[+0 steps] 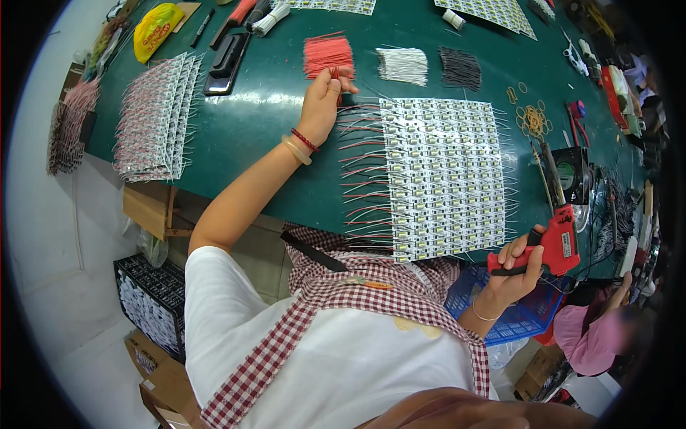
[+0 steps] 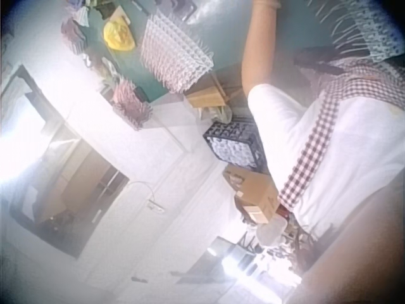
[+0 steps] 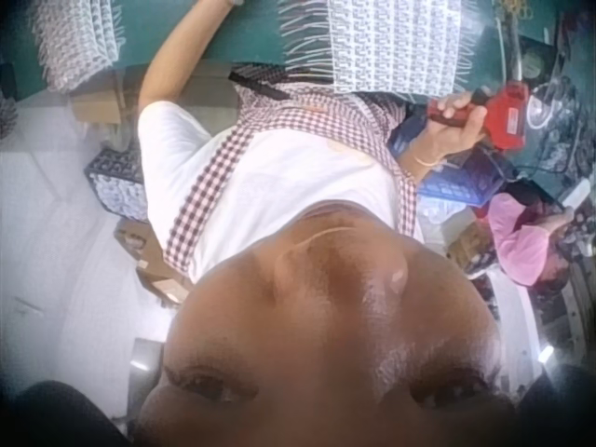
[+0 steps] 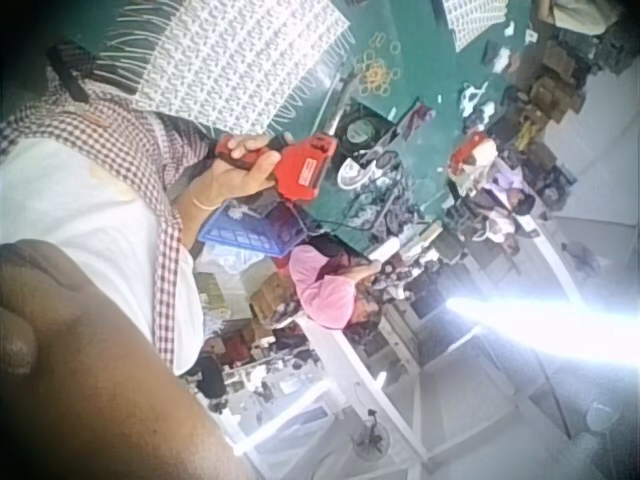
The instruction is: Soldering electrical connections on LED strips using a handheld soldering tool.
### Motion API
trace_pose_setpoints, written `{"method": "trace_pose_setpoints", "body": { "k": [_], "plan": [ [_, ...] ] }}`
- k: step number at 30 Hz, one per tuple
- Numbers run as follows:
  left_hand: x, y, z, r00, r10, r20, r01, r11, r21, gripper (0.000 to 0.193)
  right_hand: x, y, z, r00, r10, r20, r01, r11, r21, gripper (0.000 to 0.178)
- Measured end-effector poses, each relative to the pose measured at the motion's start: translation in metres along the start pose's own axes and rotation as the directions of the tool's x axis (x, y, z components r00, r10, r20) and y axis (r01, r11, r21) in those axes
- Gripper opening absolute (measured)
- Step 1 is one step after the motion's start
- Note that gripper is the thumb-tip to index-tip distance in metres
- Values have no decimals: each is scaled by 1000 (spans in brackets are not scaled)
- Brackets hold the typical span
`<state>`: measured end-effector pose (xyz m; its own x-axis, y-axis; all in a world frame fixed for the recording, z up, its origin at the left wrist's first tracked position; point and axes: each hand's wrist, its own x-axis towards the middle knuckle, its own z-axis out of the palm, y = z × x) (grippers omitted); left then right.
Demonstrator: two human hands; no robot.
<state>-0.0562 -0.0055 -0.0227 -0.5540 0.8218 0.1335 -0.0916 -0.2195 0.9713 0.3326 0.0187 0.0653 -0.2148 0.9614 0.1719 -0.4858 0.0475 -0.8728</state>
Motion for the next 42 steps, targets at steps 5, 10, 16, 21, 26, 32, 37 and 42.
{"method": "trace_pose_setpoints", "body": {
  "k": [5, 10, 16, 21, 26, 32, 37, 42],
  "plan": [
    [-10, -2, -3, 999, 0, 48, -4, 998, 69, 23, 0, 1, 1, 1000, 10, 9, -11, 1000, 5, 33],
    [-9, 5, -11, 1000, -26, -7, 27, 991, 133, 21, 1, 2, 5, 999, 19, 35, -19, 1000, 10, 33],
    [2, 15, -1, 999, -27, 26, 19, 961, 276, 23, -2, -9, 10, 997, -21, -81, 20, 1000, -21, 33],
    [-18, 22, -20, 1000, 11, 3, -11, 910, 414, 21, 3, 4, 23, 982, 85, -169, -86, 996, 1, 38],
    [-48, 67, 47, 941, 10, 339, -150, 909, 390, 11, -2, -6, 32, 977, 168, -130, -191, 962, -197, 33],
    [-112, 75, 116, 733, -416, 538, 384, 906, 177, 10, -14, 16, 64, 947, 318, 48, -288, 905, -314, 34],
    [-121, 77, 132, 678, -475, 561, 439, 874, 209, 12, -20, 25, 50, 942, 325, 84, -242, 832, -499, 41],
    [-126, 70, 131, 682, -451, 576, 361, 892, 271, 13, -23, 27, 45, 958, 272, 86, -193, 839, -508, 44]
  ]
}}
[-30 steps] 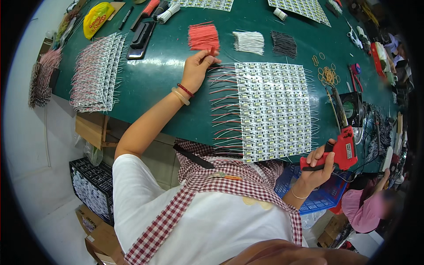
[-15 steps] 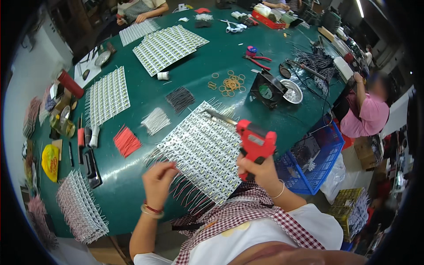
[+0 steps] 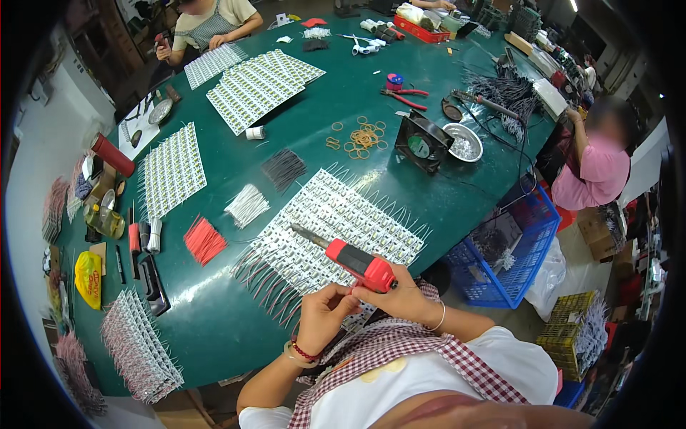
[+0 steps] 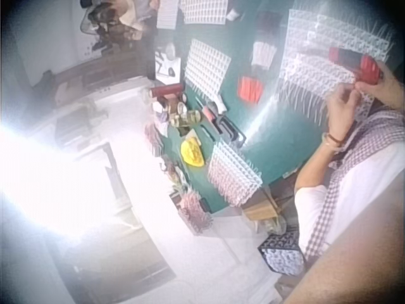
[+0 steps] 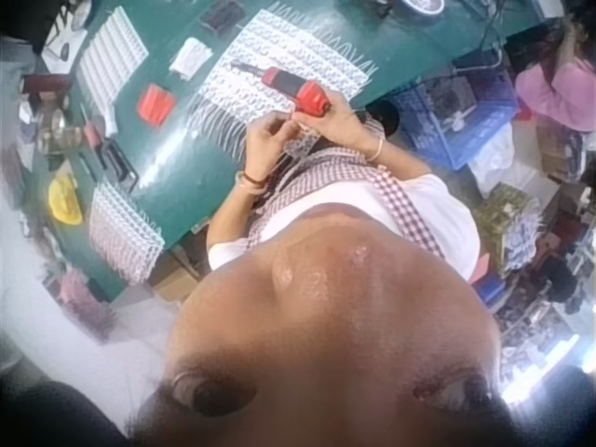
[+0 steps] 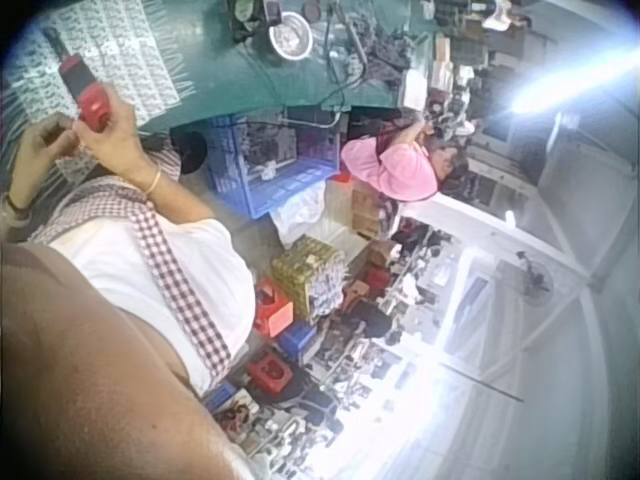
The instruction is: Soldering electrical connections on LED strips using a handheld soldering tool.
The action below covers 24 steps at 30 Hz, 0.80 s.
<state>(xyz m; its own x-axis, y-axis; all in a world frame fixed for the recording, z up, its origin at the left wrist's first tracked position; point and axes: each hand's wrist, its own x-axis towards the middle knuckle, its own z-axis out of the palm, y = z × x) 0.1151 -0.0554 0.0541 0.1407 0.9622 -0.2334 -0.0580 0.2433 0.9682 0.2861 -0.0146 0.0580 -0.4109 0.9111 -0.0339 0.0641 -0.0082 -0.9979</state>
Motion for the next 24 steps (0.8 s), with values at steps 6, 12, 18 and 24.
{"method": "trace_pose_setpoints", "body": {
  "k": [6, 12, 18, 24],
  "plan": [
    [-2, 0, 1, 999, -43, -2, 43, 998, -37, 13, -3, -2, 4, 987, -145, -77, 142, 989, -33, 44],
    [12, -2, -1, 992, -107, 67, 113, 990, -83, 11, 2, 14, -1, 977, -173, -127, 164, 984, -74, 45],
    [-4, 6, -9, 992, -127, -4, 126, 991, -38, 9, -1, 8, 8, 996, 70, -62, -69, 997, 25, 34],
    [6, 6, -1, 999, -2, 35, -3, 990, 143, 11, -2, 3, 0, 984, 142, -106, -136, 989, 64, 26]
  ]
}}
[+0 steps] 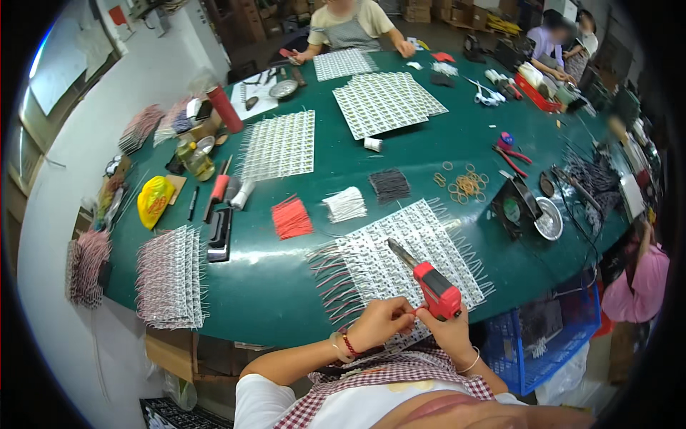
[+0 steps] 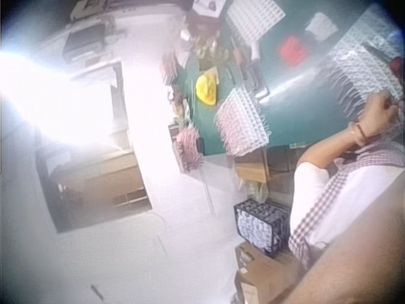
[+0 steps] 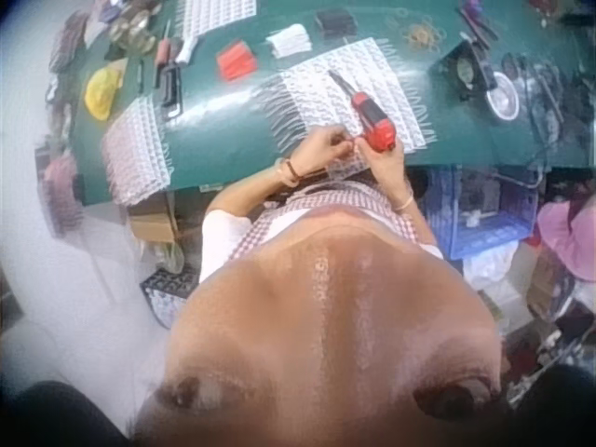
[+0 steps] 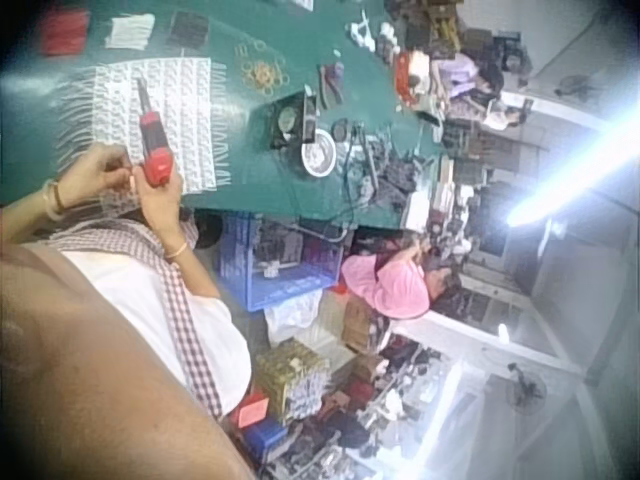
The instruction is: Soldering electrical connections on LED strips using a handheld soldering tool.
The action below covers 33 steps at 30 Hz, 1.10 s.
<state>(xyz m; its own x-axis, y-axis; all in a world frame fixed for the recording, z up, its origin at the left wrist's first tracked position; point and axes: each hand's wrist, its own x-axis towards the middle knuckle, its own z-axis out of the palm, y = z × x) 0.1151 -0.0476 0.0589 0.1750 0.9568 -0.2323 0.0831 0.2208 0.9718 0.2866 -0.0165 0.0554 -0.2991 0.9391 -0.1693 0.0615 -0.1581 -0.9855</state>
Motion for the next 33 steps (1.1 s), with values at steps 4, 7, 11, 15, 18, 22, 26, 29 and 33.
{"method": "trace_pose_setpoints", "body": {
  "k": [4, 7, 11, 15, 18, 22, 26, 29, 33],
  "plan": [
    [-4, -4, 3, 999, 35, -16, -35, 999, -1, 13, 1, 28, -3, 997, -61, -50, 56, 994, -89, 43],
    [-3, -3, 3, 999, 44, -16, -44, 999, 0, 14, 4, 43, -6, 992, -93, -89, 79, 986, -149, 51],
    [2, -2, 1, 1000, 22, -14, -22, 999, 31, 16, 7, 33, -5, 995, -55, -83, 45, 993, -111, 49],
    [3, -2, -2, 999, 27, -36, -21, 987, 157, 18, 10, -10, -7, 998, 37, 42, -37, 999, -2, 38],
    [2, 3, -1, 997, 68, -25, -62, 979, 193, 18, 11, -16, -8, 999, 43, 16, -45, 973, 227, 23],
    [2, 1, 5, 984, 165, -71, -144, 962, 230, 16, 12, -10, -11, 993, 87, 85, -105, 965, 241, 27],
    [4, 2, 3, 986, 159, -45, -144, 961, 238, 17, 13, -13, -11, 994, 76, 80, -97, 953, 289, 31],
    [7, 7, -3, 973, 226, -43, -203, 932, 301, 16, 15, -18, -12, 992, 82, 100, -108, 949, 295, 31],
    [6, 9, -5, 930, 365, -35, -323, 861, 393, 16, 15, -19, -12, 988, 99, 119, -133, 938, 319, 29]
  ]
}}
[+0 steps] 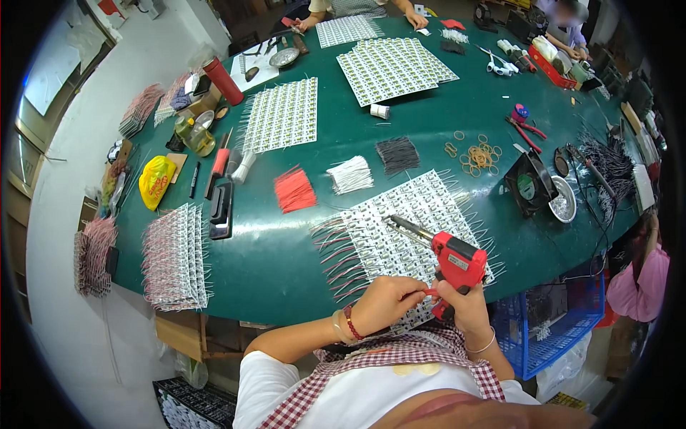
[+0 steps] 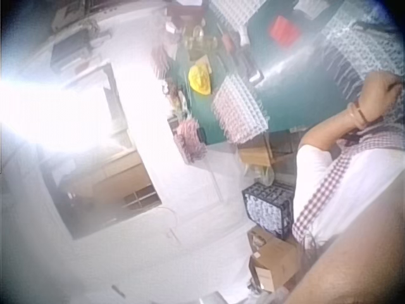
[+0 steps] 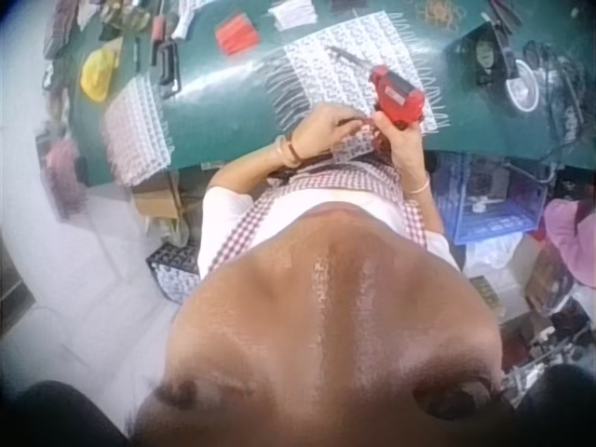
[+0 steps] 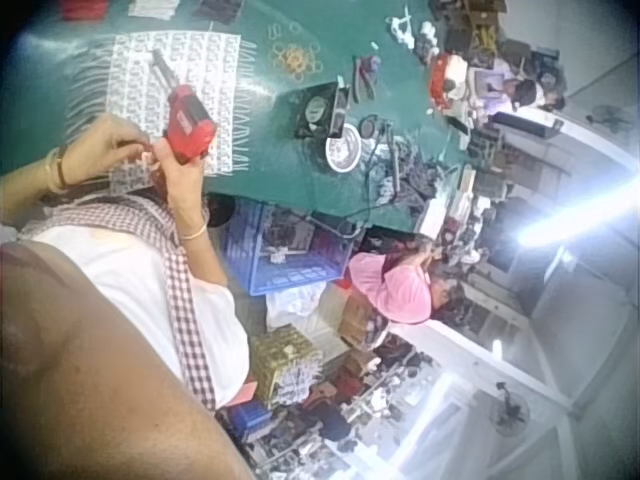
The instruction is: Soldering electrical connections on LED strips using a handheld soldering tool.
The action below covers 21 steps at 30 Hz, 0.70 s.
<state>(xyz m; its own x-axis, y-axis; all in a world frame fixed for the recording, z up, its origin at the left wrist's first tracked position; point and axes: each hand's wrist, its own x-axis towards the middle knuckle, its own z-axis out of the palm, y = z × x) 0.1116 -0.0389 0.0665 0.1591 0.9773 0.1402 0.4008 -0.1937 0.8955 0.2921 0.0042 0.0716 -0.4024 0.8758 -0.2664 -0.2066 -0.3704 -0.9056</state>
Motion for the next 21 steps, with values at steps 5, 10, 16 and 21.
{"method": "trace_pose_setpoints", "body": {
  "k": [5, 10, 16, 21],
  "plan": [
    [-3, -3, -1, 991, -121, 61, 124, 991, -56, 15, 2, 6, 1, 1000, 23, -6, -23, 999, -37, 24],
    [4, -7, -35, 999, -30, -22, 33, 991, 128, 12, -1, -7, 0, 994, -107, 15, 107, 994, -28, 33],
    [23, -80, -115, 971, 29, -237, 65, 924, 376, 6, 23, -37, -5, 963, -261, -71, 250, 959, -132, 51],
    [40, -115, -147, 947, 229, -224, -57, 808, 586, 13, 47, -39, 5, 965, -248, -84, 231, 957, -175, 45]
  ]
}}
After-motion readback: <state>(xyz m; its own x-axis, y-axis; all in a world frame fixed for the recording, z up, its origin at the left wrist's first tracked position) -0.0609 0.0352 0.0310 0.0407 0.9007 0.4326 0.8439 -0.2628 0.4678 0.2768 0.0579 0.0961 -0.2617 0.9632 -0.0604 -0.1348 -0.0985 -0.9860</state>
